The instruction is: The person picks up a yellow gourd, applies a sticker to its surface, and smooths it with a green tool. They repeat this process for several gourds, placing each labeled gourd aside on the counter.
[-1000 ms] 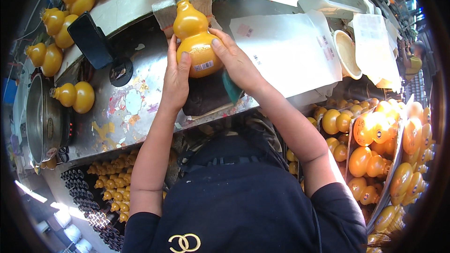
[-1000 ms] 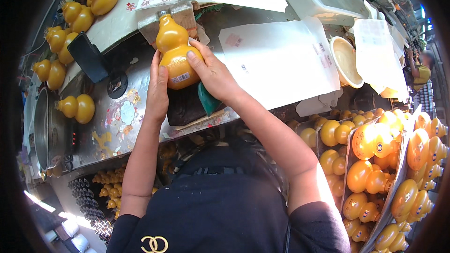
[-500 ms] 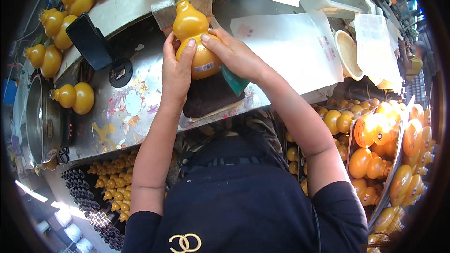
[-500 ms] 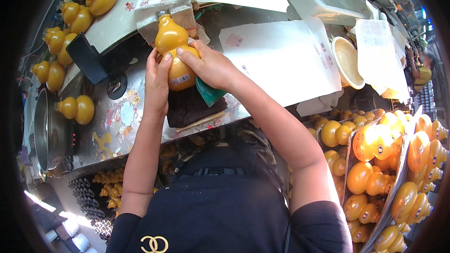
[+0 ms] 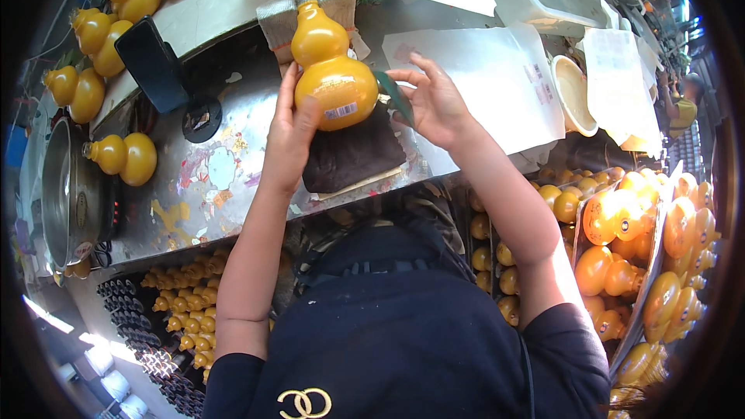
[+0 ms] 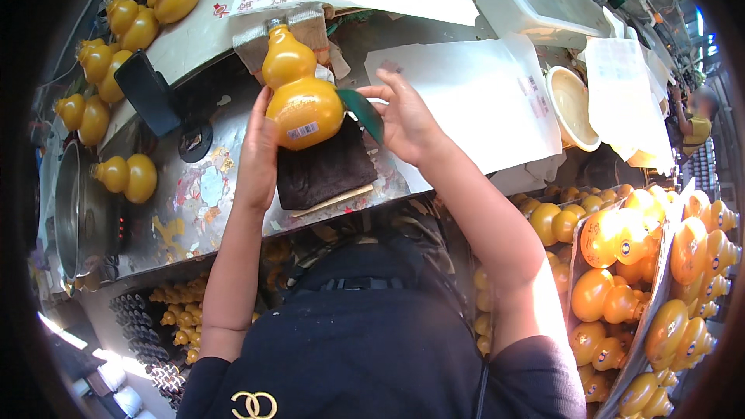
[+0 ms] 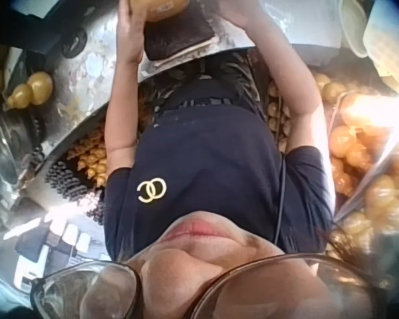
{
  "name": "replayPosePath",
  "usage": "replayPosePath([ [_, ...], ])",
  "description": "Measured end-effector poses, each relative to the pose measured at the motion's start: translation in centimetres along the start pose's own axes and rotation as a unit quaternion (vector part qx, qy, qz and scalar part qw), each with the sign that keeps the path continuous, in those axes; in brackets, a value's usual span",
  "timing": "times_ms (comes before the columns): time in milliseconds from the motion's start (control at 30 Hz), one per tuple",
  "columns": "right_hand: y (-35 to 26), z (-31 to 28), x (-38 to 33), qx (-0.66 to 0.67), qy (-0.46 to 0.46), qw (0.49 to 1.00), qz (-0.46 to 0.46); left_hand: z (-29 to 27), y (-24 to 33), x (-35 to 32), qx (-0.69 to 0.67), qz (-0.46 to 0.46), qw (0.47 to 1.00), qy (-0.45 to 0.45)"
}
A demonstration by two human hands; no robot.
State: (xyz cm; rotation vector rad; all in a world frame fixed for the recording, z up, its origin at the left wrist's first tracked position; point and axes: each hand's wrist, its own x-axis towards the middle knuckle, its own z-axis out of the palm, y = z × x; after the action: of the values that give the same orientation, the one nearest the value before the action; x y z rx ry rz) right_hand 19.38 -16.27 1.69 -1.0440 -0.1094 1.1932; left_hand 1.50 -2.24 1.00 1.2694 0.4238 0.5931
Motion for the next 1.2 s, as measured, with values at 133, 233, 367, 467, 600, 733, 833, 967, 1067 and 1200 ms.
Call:
replayPosePath([
  [133, -1.6, 2.9, -2.0, -0.159, -0.046, 0.970, -0.177, 0.0, 0.0, -0.6, 0.045, 0.001, 0.998, -0.037],
  [233, -3.5, 5.7, -2.7, -0.392, -0.106, 0.878, -0.252, -0.4, -0.2, -0.6, 0.029, 0.007, 0.998, -0.050],
  [367, -4.4, 6.9, -0.9, -0.610, -0.088, 0.731, -0.293, -1.0, -0.2, -0.4, 0.047, 0.006, 0.996, -0.077],
  [467, -4.7, 7.6, -0.3, -0.634, -0.064, 0.701, -0.320, -1.1, -0.2, -0.4, 0.074, 0.002, 0.993, -0.087],
  [600, -3.2, 7.9, -0.2, -0.600, -0.028, 0.632, -0.489, -1.9, -1.1, -0.1, 0.079, 0.007, 0.995, -0.067],
  [733, 0.9, 6.1, -3.0, -0.627, -0.040, 0.462, -0.627, -2.2, -1.0, 0.3, 0.034, -0.009, 0.996, -0.079],
  [833, 3.7, 5.6, -4.8, -0.658, -0.032, 0.436, -0.613, -2.2, -1.0, 0.3, 0.043, -0.019, 0.996, -0.073],
  [967, 4.7, 5.1, -4.7, -0.670, -0.051, 0.435, -0.599, -2.3, -0.8, 0.3, 0.037, -0.031, 0.996, -0.077],
  [1067, 4.4, 5.0, -4.6, -0.629, -0.064, 0.530, -0.566, -2.0, -0.6, 0.5, -0.030, -0.035, 0.998, -0.051],
  [1200, 4.5, 6.3, -4.3, -0.437, 0.064, 0.749, -0.494, -1.1, 0.3, 1.1, 0.034, 0.010, 0.998, -0.051],
])
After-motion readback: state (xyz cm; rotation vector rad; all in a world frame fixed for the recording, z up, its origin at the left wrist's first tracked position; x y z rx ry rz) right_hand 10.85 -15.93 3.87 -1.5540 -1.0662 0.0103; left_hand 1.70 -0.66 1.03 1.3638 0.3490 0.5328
